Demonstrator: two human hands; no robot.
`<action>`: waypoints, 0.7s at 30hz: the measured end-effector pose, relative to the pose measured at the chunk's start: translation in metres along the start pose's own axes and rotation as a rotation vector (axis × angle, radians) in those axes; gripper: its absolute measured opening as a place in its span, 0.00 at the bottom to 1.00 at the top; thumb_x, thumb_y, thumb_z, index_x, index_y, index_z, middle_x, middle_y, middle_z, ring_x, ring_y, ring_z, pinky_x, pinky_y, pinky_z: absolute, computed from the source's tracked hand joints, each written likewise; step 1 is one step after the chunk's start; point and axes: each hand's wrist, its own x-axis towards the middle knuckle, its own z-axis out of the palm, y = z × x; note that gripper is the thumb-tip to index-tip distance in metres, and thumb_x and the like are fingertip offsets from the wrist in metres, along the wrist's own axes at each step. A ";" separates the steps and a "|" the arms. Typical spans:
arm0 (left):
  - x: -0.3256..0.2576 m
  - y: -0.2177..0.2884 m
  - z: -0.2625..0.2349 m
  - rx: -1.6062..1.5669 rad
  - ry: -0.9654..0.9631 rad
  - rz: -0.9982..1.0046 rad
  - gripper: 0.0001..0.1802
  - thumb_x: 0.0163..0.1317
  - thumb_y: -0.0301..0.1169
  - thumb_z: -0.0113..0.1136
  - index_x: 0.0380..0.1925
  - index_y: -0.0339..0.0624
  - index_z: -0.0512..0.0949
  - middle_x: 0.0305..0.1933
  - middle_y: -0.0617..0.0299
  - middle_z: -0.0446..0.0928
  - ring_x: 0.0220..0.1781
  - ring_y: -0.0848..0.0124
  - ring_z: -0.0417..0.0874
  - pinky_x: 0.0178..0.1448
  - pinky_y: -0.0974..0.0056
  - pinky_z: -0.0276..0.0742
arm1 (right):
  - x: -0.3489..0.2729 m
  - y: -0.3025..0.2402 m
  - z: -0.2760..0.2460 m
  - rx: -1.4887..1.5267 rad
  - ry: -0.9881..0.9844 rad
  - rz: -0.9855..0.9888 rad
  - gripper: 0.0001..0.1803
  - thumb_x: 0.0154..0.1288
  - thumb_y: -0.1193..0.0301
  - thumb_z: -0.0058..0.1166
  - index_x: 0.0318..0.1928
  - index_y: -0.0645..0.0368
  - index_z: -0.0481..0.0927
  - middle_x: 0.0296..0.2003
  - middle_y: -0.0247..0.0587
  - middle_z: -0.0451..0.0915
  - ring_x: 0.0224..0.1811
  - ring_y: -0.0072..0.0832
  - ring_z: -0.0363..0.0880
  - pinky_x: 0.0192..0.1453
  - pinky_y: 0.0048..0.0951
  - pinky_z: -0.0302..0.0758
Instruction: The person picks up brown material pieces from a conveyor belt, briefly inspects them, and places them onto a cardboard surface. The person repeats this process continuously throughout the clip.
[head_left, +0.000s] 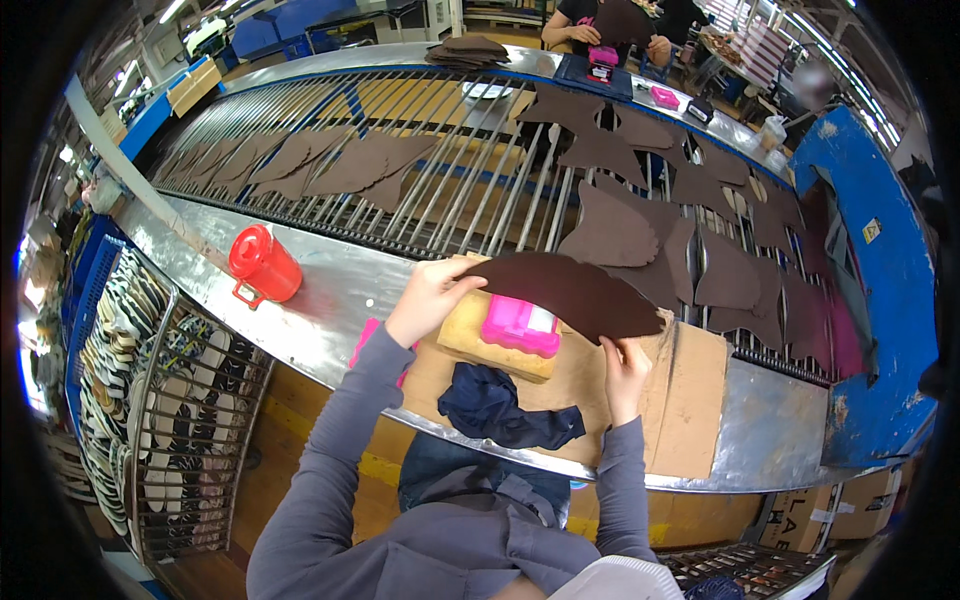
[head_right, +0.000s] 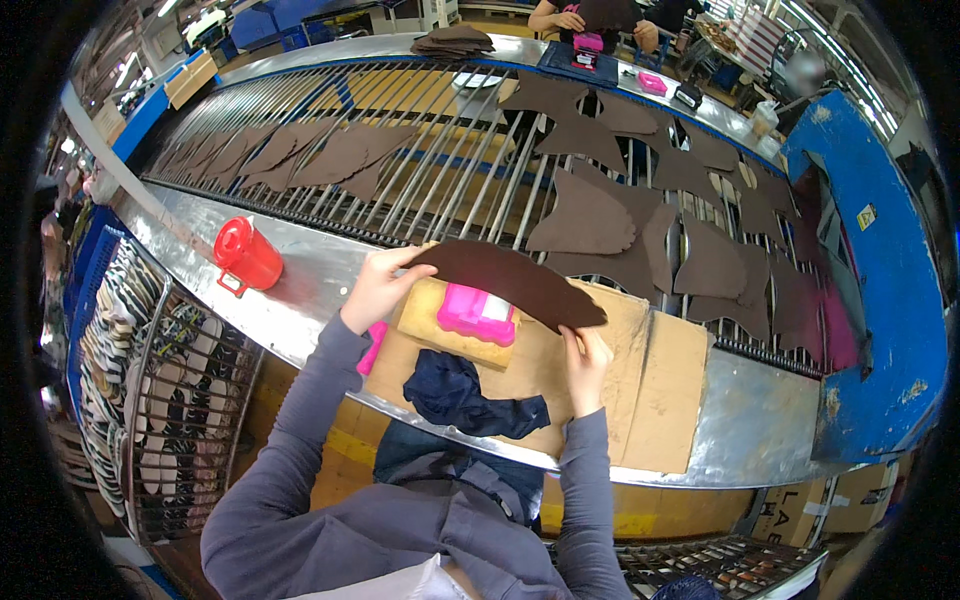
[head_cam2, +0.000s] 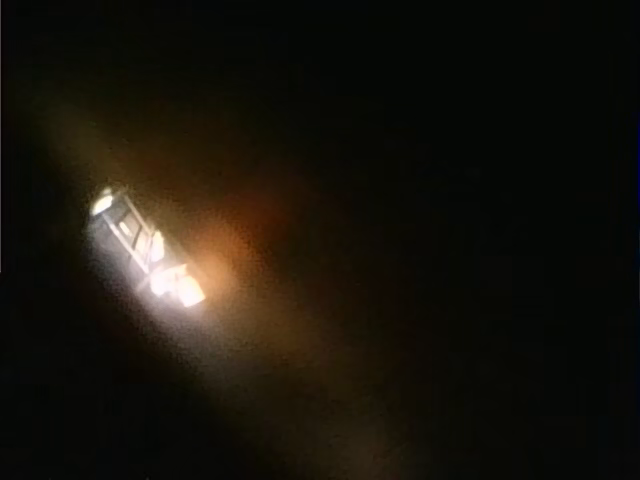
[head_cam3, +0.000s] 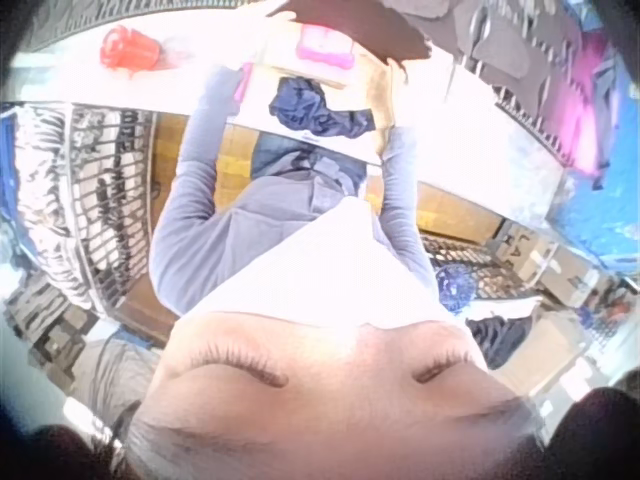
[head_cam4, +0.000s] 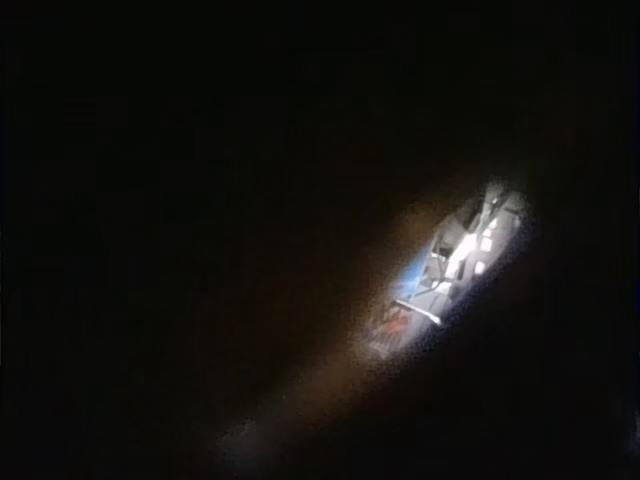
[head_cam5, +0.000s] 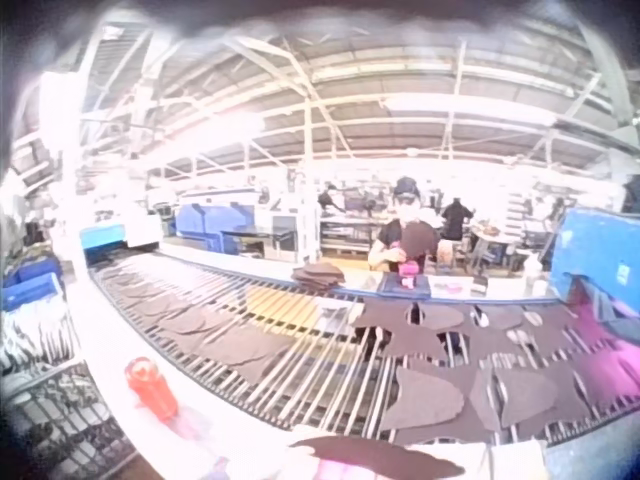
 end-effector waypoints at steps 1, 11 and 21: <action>0.004 -0.005 0.006 -0.007 -0.033 0.020 0.13 0.58 0.24 0.62 0.44 0.32 0.80 0.38 0.50 0.83 0.37 0.65 0.85 0.42 0.65 0.79 | -0.007 0.008 0.000 0.001 0.016 0.019 0.05 0.55 0.79 0.64 0.32 0.65 0.81 0.25 0.43 0.81 0.25 0.28 0.77 0.30 0.25 0.70; 0.039 0.012 0.064 0.188 -0.341 0.184 0.15 0.58 0.33 0.63 0.43 0.37 0.81 0.33 0.47 0.82 0.35 0.55 0.84 0.42 0.59 0.78 | -0.032 0.052 -0.061 0.026 0.121 0.151 0.06 0.57 0.84 0.61 0.36 0.68 0.81 0.28 0.38 0.81 0.30 0.19 0.77 0.35 0.22 0.74; 0.083 0.050 0.094 -0.084 -0.623 0.094 0.15 0.54 0.23 0.64 0.43 0.42 0.83 0.48 0.55 0.82 0.53 0.62 0.82 0.64 0.58 0.71 | 0.074 -0.043 -0.179 -0.302 0.152 -0.346 0.20 0.55 0.90 0.50 0.48 0.64 0.81 0.37 0.44 0.78 0.39 0.32 0.77 0.42 0.27 0.73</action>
